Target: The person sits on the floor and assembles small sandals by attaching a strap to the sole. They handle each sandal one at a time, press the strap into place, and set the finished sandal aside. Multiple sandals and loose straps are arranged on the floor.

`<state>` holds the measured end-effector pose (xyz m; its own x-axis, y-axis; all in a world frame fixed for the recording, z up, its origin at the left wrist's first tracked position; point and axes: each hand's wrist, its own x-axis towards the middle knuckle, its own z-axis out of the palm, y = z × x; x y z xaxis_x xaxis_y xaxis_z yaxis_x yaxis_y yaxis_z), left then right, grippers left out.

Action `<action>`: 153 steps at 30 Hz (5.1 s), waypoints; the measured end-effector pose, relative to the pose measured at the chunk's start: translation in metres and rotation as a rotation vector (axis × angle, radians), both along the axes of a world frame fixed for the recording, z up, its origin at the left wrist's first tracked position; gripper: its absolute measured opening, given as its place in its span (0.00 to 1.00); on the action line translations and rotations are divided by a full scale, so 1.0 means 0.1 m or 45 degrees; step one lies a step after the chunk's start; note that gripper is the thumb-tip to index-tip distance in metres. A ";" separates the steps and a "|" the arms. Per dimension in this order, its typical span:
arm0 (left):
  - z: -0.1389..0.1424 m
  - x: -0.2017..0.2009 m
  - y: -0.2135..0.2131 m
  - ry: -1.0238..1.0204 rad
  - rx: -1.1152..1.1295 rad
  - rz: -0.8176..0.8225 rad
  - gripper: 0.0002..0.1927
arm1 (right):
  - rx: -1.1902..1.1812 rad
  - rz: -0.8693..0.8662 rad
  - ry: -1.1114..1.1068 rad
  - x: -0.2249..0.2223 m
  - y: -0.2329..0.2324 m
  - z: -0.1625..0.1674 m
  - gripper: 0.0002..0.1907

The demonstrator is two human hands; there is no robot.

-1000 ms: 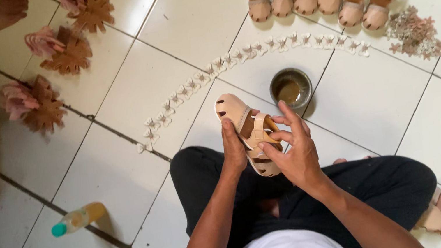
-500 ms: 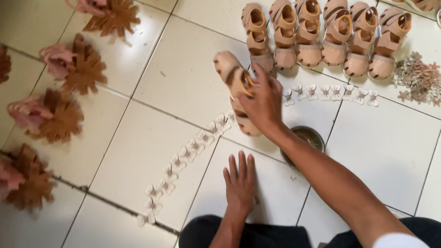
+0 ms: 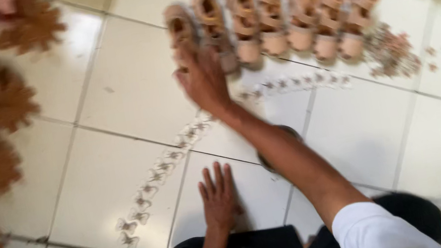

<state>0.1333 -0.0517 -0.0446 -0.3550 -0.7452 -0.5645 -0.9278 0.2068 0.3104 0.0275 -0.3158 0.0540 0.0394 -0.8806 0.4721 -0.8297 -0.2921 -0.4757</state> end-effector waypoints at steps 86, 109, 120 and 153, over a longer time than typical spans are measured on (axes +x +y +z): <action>1.09 -0.49 1.43 0.509 -0.325 0.992 0.37 | 0.750 -0.256 -1.313 -1.51 4.29 0.48 0.36; 1.93 -0.81 2.23 1.373 0.146 1.024 0.30 | 0.510 0.160 -0.773 -1.39 5.06 1.49 0.39; 1.74 -0.69 2.24 2.455 1.354 1.279 0.39 | 0.426 0.000 -0.906 -1.60 5.05 1.45 0.27; 1.70 -0.48 1.70 1.661 0.155 1.338 0.24 | 0.005 0.517 -0.369 -1.04 4.26 1.13 0.27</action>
<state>0.0852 0.1187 0.1250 -0.0106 -0.9238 -0.3827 0.2347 -0.3744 0.8971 -0.0764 0.1099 0.1665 0.2475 -0.8233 0.5109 -0.4828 -0.5619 -0.6717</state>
